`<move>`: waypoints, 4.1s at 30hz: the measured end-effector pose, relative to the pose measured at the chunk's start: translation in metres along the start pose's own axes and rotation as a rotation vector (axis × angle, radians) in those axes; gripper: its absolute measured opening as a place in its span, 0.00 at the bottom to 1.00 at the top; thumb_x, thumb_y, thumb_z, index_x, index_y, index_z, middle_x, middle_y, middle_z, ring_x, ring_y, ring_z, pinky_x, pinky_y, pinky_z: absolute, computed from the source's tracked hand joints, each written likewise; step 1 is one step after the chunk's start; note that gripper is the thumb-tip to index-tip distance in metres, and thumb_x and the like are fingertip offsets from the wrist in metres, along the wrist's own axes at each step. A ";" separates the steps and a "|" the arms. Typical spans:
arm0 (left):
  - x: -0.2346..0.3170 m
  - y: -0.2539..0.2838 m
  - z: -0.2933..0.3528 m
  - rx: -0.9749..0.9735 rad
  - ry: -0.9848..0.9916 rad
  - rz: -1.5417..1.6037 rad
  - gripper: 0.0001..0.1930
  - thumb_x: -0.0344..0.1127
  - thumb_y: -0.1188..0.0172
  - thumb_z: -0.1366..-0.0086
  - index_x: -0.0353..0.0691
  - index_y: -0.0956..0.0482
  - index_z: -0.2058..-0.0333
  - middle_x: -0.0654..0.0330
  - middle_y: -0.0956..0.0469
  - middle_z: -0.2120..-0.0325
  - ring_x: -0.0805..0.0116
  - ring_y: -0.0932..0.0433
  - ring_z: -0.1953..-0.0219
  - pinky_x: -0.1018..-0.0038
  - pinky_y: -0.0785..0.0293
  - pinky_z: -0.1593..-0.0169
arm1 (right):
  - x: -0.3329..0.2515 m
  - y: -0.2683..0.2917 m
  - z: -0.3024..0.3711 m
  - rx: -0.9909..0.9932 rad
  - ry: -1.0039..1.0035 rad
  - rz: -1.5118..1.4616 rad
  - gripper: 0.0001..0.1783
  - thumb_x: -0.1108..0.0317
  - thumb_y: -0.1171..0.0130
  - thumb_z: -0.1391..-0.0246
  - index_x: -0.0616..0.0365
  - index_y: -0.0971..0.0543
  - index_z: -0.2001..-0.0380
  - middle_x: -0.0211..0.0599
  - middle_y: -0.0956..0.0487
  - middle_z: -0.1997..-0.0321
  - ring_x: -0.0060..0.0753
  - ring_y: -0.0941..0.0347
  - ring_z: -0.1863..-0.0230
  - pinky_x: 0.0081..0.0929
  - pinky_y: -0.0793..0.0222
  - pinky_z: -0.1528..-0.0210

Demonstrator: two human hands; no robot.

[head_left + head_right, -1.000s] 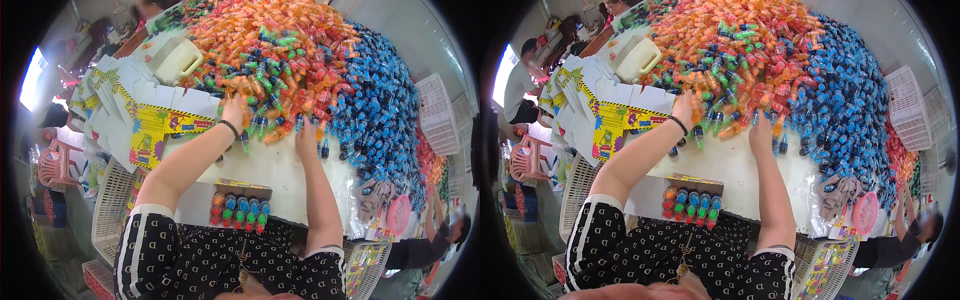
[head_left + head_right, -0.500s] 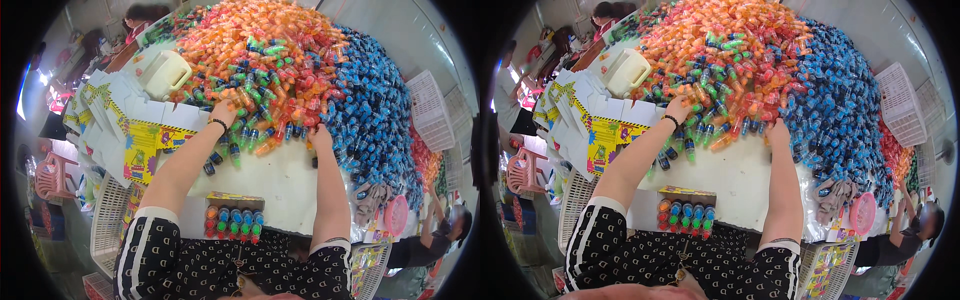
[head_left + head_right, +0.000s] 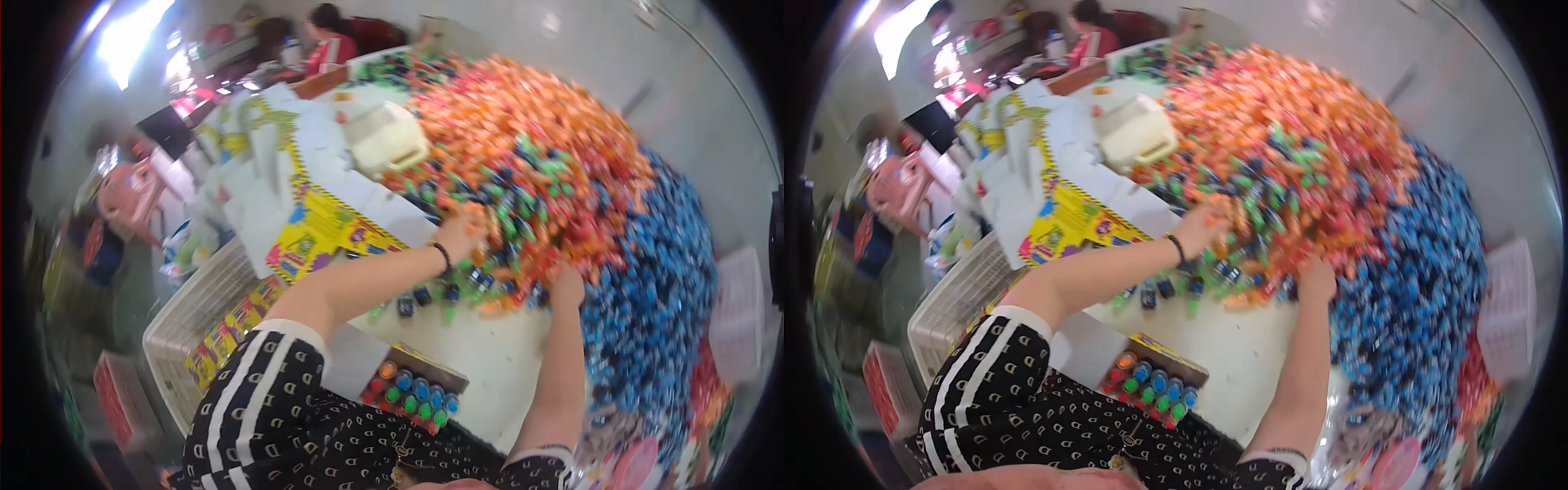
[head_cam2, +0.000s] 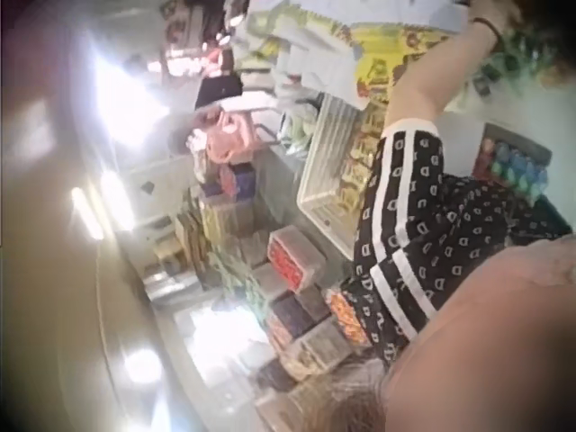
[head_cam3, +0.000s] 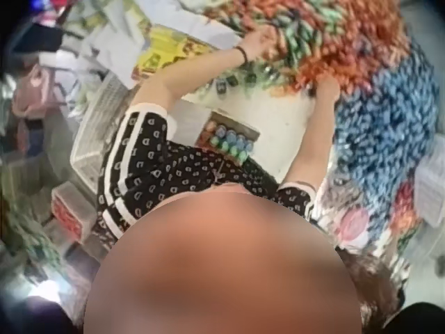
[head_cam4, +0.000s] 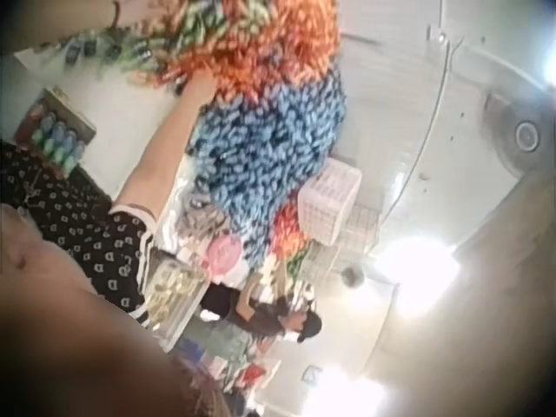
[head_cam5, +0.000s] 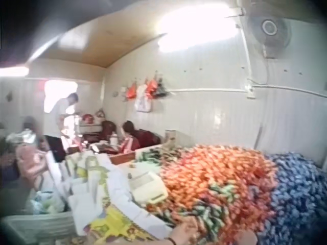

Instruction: Sorting and packaging small colorful containers into boxes and then into plastic bags.

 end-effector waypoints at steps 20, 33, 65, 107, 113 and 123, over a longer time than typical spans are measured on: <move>0.083 0.102 0.198 -0.715 0.049 0.339 0.13 0.37 0.42 0.35 0.37 0.23 0.56 0.61 0.21 0.60 0.76 0.25 0.58 0.76 0.29 0.52 | -0.146 0.152 0.214 -0.223 0.822 -0.430 0.17 0.77 0.34 0.63 0.50 0.21 0.65 0.34 0.26 0.71 0.41 0.28 0.69 0.34 0.31 0.69; 0.051 0.077 0.240 -0.665 -0.429 -0.405 0.18 0.45 0.43 0.36 0.43 0.28 0.52 0.57 0.28 0.51 0.58 0.30 0.46 0.53 0.45 0.39 | -0.151 0.049 0.241 -0.226 0.691 -0.958 0.12 0.71 0.42 0.48 0.55 0.20 0.59 0.33 0.25 0.69 0.33 0.30 0.67 0.26 0.33 0.65; 0.088 0.053 0.273 -1.042 -0.230 -0.533 0.39 0.54 0.37 0.45 0.49 0.38 0.37 0.55 0.49 0.32 0.52 0.56 0.29 0.41 0.57 0.35 | 0.217 0.030 0.387 0.312 -0.823 0.100 0.12 0.64 0.41 0.45 0.58 0.22 0.61 0.42 0.21 0.60 0.40 0.25 0.59 0.35 0.31 0.56; 0.146 0.073 0.219 -0.149 -0.537 -0.025 0.40 0.46 0.37 0.43 0.56 0.46 0.34 0.53 0.55 0.31 0.51 0.54 0.30 0.34 0.57 0.39 | -0.140 0.152 0.217 0.172 0.600 -0.625 0.03 0.79 0.46 0.46 0.60 0.27 0.69 0.40 0.28 0.71 0.38 0.30 0.70 0.28 0.34 0.66; 0.116 0.081 0.176 -0.016 -0.621 -0.540 0.19 0.29 0.47 0.44 0.48 0.24 0.52 0.60 0.30 0.45 0.61 0.38 0.37 0.45 0.46 0.38 | -0.176 0.162 0.208 0.239 0.640 -0.691 0.07 0.77 0.39 0.49 0.59 0.26 0.68 0.41 0.26 0.72 0.42 0.29 0.72 0.30 0.32 0.69; 0.119 0.105 0.170 -0.061 -0.361 -0.366 0.23 0.22 0.49 0.48 0.41 0.24 0.51 0.56 0.30 0.44 0.56 0.21 0.57 0.67 0.21 0.57 | -0.149 0.114 0.188 0.086 0.320 -0.038 0.15 0.79 0.40 0.59 0.58 0.25 0.63 0.43 0.28 0.62 0.52 0.30 0.58 0.41 0.30 0.57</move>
Point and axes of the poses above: each hand's wrist, its own z-axis away from the middle knuckle, its own y-axis out of the back of the hand, x = y × z, the point moved 5 cm from there along -z, towards the middle knuckle
